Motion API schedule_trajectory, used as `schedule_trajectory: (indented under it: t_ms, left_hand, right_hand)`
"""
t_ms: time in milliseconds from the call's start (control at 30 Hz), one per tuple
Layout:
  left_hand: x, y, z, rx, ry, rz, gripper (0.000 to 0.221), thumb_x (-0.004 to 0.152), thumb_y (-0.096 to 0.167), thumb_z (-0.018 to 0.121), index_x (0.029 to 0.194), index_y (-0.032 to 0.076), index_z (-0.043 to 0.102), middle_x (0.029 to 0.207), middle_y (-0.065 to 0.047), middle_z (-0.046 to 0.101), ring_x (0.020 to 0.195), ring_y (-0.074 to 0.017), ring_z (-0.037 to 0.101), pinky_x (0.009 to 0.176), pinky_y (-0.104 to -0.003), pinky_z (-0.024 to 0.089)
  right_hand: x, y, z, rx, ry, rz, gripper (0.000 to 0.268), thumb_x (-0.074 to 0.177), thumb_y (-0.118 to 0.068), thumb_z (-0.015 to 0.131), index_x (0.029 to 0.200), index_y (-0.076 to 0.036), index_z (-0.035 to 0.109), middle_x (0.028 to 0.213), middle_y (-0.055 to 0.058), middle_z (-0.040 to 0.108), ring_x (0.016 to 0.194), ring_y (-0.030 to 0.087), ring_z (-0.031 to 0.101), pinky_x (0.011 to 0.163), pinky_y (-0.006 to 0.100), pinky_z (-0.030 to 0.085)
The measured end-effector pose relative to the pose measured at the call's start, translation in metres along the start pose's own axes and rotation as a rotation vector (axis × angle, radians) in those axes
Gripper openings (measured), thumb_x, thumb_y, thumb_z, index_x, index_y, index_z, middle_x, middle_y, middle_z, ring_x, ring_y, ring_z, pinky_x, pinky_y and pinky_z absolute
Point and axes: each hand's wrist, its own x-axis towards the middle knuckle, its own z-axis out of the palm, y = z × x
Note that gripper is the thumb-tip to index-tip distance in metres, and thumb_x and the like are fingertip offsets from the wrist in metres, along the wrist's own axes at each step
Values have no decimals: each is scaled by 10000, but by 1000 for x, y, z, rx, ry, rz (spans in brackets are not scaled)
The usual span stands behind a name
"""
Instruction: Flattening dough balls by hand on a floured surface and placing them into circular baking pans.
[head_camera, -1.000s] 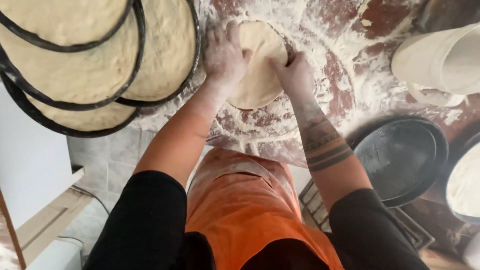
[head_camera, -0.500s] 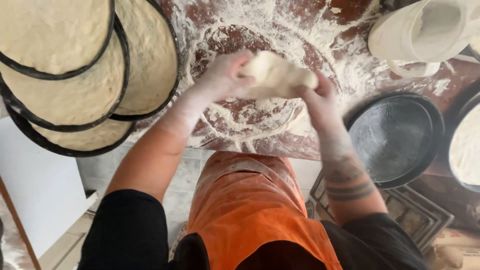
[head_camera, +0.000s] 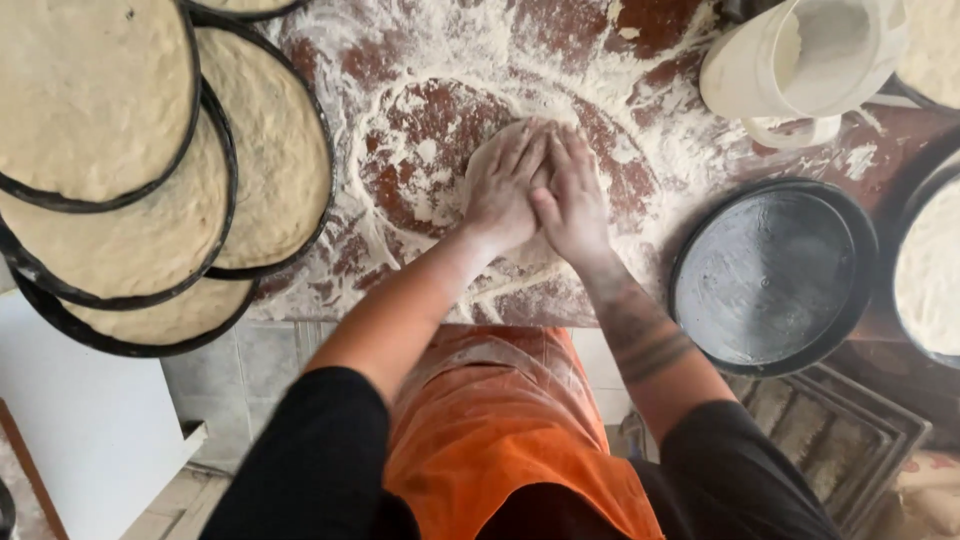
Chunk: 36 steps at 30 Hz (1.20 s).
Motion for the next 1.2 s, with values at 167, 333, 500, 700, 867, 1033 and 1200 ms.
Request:
schedule_trajectory:
  t_ms: [167,333,500,700,867,1033,1200]
  left_hand:
    - [-3,-30,29,220,-6,46,643,969,367,474,1557,106,460,1666,-108,329,1563,-307,202,1260,-540,80]
    - [-10,-31,-1,226,-107,83,767,930,553,628,1548,115,508,1680,-115,322,1573,-312,189,1287,-576,65]
    - [-25,-25,21,271,-504,53,859,1019,752,79,1657,197,-74,1722,-47,-137,1576,-283,-148,1270,-540,-97]
    - [-39,19,47,58,42,67,619,966,298,537,1537,64,484,1672,-156,288,1539,-363,278,1246,-604,188]
    - [-38,29,0,145,-137,104,727,1011,613,489,1576,159,443,1646,-132,374,1543,-390,227,1227,-680,110]
    - [-52,61,15,-41,-212,227,778,940,633,510,1597,242,370,1646,-56,388,1532,-321,308,1251,-660,127]
    - [-33,64,5,45,-450,231,683,1004,717,292,1604,390,298,1692,80,279,1588,-275,119,1237,-621,40]
  right_hand:
    - [18,9,11,-361,-225,113,763,1091,-575,355,1655,-76,231,1711,169,215,1584,337,158,1279,515,19]
    - [28,-11,-7,-441,-231,186,730,1116,-546,293,1661,-64,232,1727,167,179,1590,343,135,1263,546,-8]
    - [24,1,-1,-342,-318,326,780,1057,-601,66,1677,-131,14,1736,94,-87,1618,250,-72,1254,519,-172]
    - [-29,43,22,-493,-36,27,789,1063,-647,128,1648,-146,302,1712,75,240,1569,292,237,1254,565,13]
    - [-27,55,-22,85,66,142,499,1151,-275,230,1591,-95,382,1620,137,397,1513,304,328,1250,525,204]
    - [-46,-7,-76,289,282,353,551,1148,-344,201,1447,-83,583,1477,165,573,1426,330,476,1220,456,339]
    - [-69,2,-52,270,345,365,496,1133,-276,255,1439,-79,592,1460,181,593,1417,326,491,1211,463,343]
